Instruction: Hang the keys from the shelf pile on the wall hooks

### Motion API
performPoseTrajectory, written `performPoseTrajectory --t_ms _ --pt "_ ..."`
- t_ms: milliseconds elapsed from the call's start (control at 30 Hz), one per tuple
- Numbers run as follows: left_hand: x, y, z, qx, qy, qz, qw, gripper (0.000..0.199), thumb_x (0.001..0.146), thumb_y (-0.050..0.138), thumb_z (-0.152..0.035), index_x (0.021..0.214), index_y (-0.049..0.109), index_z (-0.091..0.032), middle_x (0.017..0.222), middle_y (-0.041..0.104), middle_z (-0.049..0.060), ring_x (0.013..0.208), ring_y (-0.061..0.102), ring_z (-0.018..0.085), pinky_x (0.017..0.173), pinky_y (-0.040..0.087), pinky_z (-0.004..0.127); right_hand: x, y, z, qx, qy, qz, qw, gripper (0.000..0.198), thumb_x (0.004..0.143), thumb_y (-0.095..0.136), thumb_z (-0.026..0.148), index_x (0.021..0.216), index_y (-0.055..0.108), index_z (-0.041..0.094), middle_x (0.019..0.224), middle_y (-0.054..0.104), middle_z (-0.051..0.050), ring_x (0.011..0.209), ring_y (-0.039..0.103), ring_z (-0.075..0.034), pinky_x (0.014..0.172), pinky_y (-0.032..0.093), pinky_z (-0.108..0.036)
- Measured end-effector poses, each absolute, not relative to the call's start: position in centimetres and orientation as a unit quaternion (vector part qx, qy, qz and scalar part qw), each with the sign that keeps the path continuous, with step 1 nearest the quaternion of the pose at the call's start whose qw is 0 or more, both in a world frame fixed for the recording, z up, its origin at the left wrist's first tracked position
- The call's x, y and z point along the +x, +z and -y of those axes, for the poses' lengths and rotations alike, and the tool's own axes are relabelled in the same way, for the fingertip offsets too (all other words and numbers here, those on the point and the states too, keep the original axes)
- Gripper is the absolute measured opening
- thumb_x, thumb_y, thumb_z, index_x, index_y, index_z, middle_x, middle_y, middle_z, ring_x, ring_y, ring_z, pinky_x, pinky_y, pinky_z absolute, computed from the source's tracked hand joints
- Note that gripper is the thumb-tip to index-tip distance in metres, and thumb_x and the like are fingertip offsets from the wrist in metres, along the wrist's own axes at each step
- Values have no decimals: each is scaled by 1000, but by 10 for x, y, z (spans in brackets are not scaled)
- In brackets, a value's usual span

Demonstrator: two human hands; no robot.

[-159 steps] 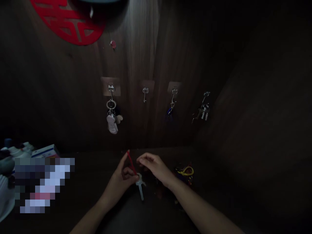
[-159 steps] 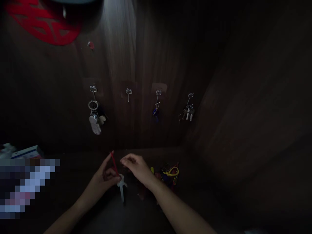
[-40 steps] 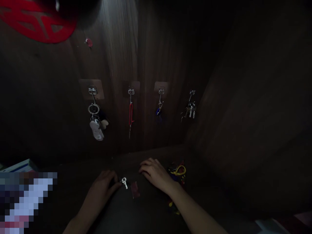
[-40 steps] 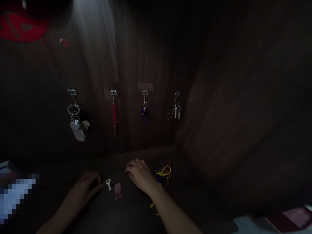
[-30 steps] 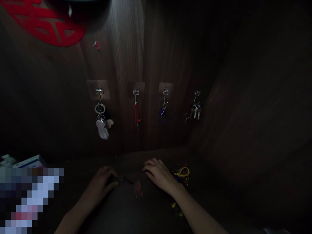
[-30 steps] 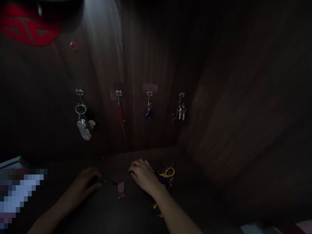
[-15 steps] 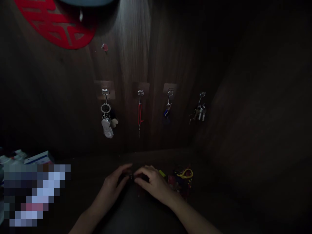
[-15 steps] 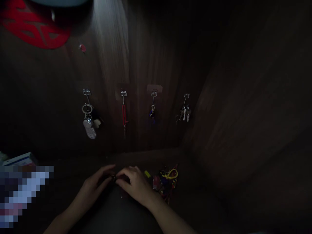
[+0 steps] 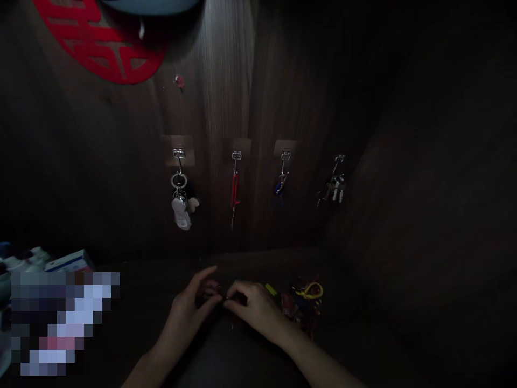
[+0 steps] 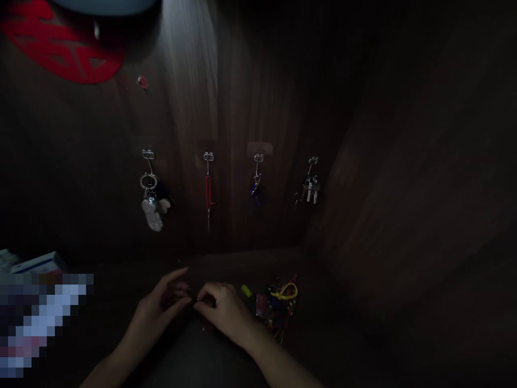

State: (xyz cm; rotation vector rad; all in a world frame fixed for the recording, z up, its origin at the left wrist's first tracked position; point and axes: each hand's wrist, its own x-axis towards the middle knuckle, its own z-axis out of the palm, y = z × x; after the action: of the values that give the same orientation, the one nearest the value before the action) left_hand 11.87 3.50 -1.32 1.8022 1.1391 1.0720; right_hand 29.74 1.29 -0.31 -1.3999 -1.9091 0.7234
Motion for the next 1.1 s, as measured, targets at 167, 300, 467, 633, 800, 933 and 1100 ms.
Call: performPoseTrajectory --t_ms 167,300,467,633,800,933,1100 --pt "123 -8 -33 637 453 -441 440 39 78 58 -31 116 51 -24 90 71 1 84 69 18 80 55 31 296 -5 -13 -518 411 647 381 15 76 63 35 75 64 20 62 58 5 56 52 -11 53 36 -20" --pt "124 -6 -32 599 425 -413 538 41 88 45 -42 124 48 -23 113 67 6 113 58 21 102 39 39 298 2 -15 -455 457 603 470 22 74 66 41 70 67 19 68 61 2 66 55 -12 63 41 -22" --pt "134 -10 -26 526 342 -288 723 46 91 39 -48 106 65 -13 91 71 10 99 63 25 98 40 42 302 7 -17 -446 465 551 531 23 70 70 41 65 68 18 65 59 1 65 53 -13 61 38 -24" --pt "138 -8 -18 430 310 -285 799 38 83 56 -46 102 66 -14 72 65 4 67 66 19 62 49 31 308 2 -24 -453 532 416 582 23 64 75 39 64 65 18 59 56 4 55 44 -9 55 32 -22" --pt "136 -3 -19 426 311 -291 798 28 80 66 -34 100 67 -15 76 65 4 57 62 11 52 41 22 312 -3 -29 -385 610 321 614 22 63 77 34 68 65 17 65 58 3 54 43 -6 51 29 -19" --pt "136 -2 -19 416 320 -296 798 29 80 66 -31 104 66 -15 83 67 6 60 62 12 51 40 22 312 -3 -29 -349 643 291 616 20 63 77 30 72 65 17 74 64 1 56 47 -6 50 31 -19" --pt "133 1 -17 389 306 -289 820 36 81 64 -30 114 62 -17 103 68 11 80 67 19 73 49 34 316 -1 -31 -316 664 238 634 20 63 78 26 75 65 17 75 66 0 56 50 -6 48 34 -17"
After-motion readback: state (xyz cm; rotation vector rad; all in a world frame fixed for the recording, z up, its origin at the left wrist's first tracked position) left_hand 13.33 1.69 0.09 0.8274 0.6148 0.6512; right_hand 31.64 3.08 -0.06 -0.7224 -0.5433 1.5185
